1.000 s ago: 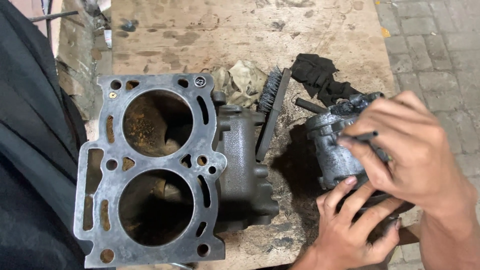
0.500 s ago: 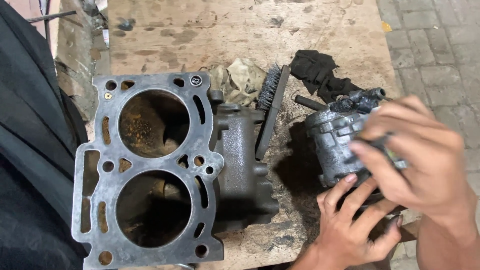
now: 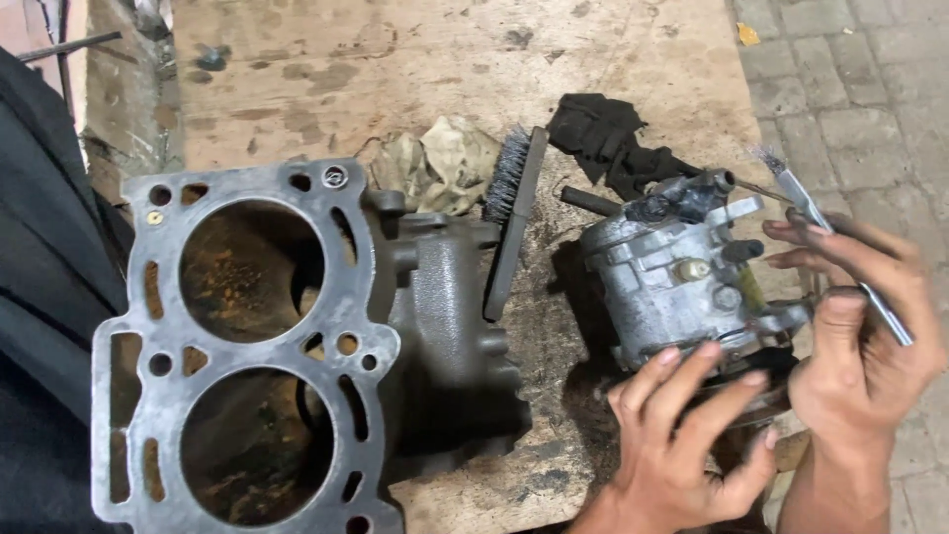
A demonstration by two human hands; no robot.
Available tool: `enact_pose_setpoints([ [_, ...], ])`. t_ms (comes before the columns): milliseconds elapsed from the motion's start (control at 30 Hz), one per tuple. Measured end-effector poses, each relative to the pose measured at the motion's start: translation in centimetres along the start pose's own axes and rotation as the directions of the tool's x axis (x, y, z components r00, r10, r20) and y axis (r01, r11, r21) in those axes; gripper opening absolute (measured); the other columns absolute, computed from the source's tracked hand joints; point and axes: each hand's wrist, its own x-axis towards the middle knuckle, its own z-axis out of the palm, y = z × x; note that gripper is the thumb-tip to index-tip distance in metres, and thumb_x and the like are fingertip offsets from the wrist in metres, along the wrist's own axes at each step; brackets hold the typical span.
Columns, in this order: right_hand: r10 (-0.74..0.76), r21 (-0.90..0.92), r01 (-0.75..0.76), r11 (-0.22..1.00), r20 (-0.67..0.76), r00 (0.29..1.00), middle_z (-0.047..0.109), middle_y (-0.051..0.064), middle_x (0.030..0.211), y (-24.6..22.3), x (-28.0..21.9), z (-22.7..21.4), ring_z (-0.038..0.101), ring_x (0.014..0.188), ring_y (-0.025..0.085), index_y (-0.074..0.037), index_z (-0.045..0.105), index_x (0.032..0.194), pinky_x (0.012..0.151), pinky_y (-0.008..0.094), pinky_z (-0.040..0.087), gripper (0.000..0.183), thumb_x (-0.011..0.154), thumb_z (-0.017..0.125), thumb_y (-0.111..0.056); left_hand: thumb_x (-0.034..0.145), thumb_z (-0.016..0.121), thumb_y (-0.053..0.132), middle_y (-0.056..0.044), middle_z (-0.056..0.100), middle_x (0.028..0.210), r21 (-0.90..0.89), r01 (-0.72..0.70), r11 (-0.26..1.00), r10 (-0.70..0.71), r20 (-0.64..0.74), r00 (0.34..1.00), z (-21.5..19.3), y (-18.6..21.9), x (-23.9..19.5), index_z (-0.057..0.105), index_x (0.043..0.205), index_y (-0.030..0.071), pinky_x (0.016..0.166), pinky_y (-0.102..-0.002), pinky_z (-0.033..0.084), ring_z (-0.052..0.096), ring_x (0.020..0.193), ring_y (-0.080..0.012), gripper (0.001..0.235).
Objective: The person cleans a disassembled car engine block and a power steering pump on a wooden table. They use a metal brush to scrub the engine block and a screwdriver to clean the power steering pump, wiping the parts with a cloth.
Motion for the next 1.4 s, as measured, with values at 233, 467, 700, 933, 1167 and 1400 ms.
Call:
enact_pose_setpoints([
  [233,0.142,0.103,-0.135,0.986,-0.067,0.988,0.050,0.036,0.136,0.3,0.3,0.3,0.066,0.125,0.047,0.020,0.051,0.131,0.103,0.045,0.058,0.045,0.115,0.040,-0.021,0.095,0.070,0.040,-0.022,0.038,0.142,-0.119,0.070,0.990,-0.086,-0.142,0.986,1.3,-0.2,-0.3,0.044,0.138,-0.004,0.122,-0.060,0.049,0.044,0.139,-0.0403,0.066],
  [467,0.112,0.128,-0.101,0.987,-0.082,0.990,0.056,0.036,0.134,0.9,0.2,-0.2,0.066,0.124,0.046,0.020,0.050,0.136,0.102,0.045,0.059,0.046,0.114,0.040,-0.020,0.095,0.066,0.044,-0.035,0.034,0.157,-0.174,0.159,0.972,-0.166,-0.024,0.986,0.9,0.6,0.9,0.024,0.151,-0.013,0.129,-0.059,0.037,0.036,0.152,-0.0512,0.090],
  [700,0.157,0.167,-0.143,0.976,-0.073,0.985,0.060,0.034,0.135,2.0,0.1,-0.3,0.065,0.126,0.042,0.018,0.050,0.139,0.103,0.042,0.057,0.044,0.115,0.041,-0.019,0.093,0.068,0.043,-0.035,0.024,0.162,-0.217,0.189,0.958,-0.192,0.005,0.981,1.1,0.6,0.7,0.018,0.154,-0.013,0.133,-0.059,0.030,0.027,0.157,-0.0510,0.095],
  [933,0.276,0.209,-0.255,0.944,-0.075,0.958,0.062,0.029,0.136,5.3,-1.4,-0.2,0.064,0.128,0.036,0.012,0.050,0.141,0.115,0.041,0.051,0.042,0.116,0.044,-0.021,0.093,0.068,0.043,-0.034,0.019,0.165,-0.229,0.205,0.952,-0.203,0.034,0.979,1.1,0.4,0.6,0.014,0.155,-0.012,0.135,-0.061,0.025,0.019,0.160,-0.0510,0.098],
  [1167,0.311,0.182,-0.290,0.940,-0.098,0.945,0.060,0.029,0.140,7.5,-2.4,0.3,0.065,0.126,0.039,0.012,0.052,0.138,0.109,0.041,0.053,0.044,0.116,0.043,-0.026,0.093,0.067,0.044,-0.034,0.022,0.163,-0.205,0.202,0.958,-0.199,0.033,0.979,1.3,0.2,0.8,0.017,0.154,-0.012,0.134,-0.063,0.028,0.023,0.159,-0.0526,0.097],
  [1400,0.359,0.216,-0.348,0.912,-0.010,0.933,0.060,0.024,0.134,7.1,-1.9,0.8,0.067,0.118,0.035,0.010,0.054,0.139,0.104,0.039,0.055,0.037,0.114,0.045,-0.016,0.093,0.068,0.046,-0.036,0.027,0.160,-0.193,0.195,0.962,-0.196,0.015,0.981,1.4,0.1,0.9,0.022,0.152,-0.013,0.132,-0.063,0.031,0.028,0.156,-0.0548,0.095],
])
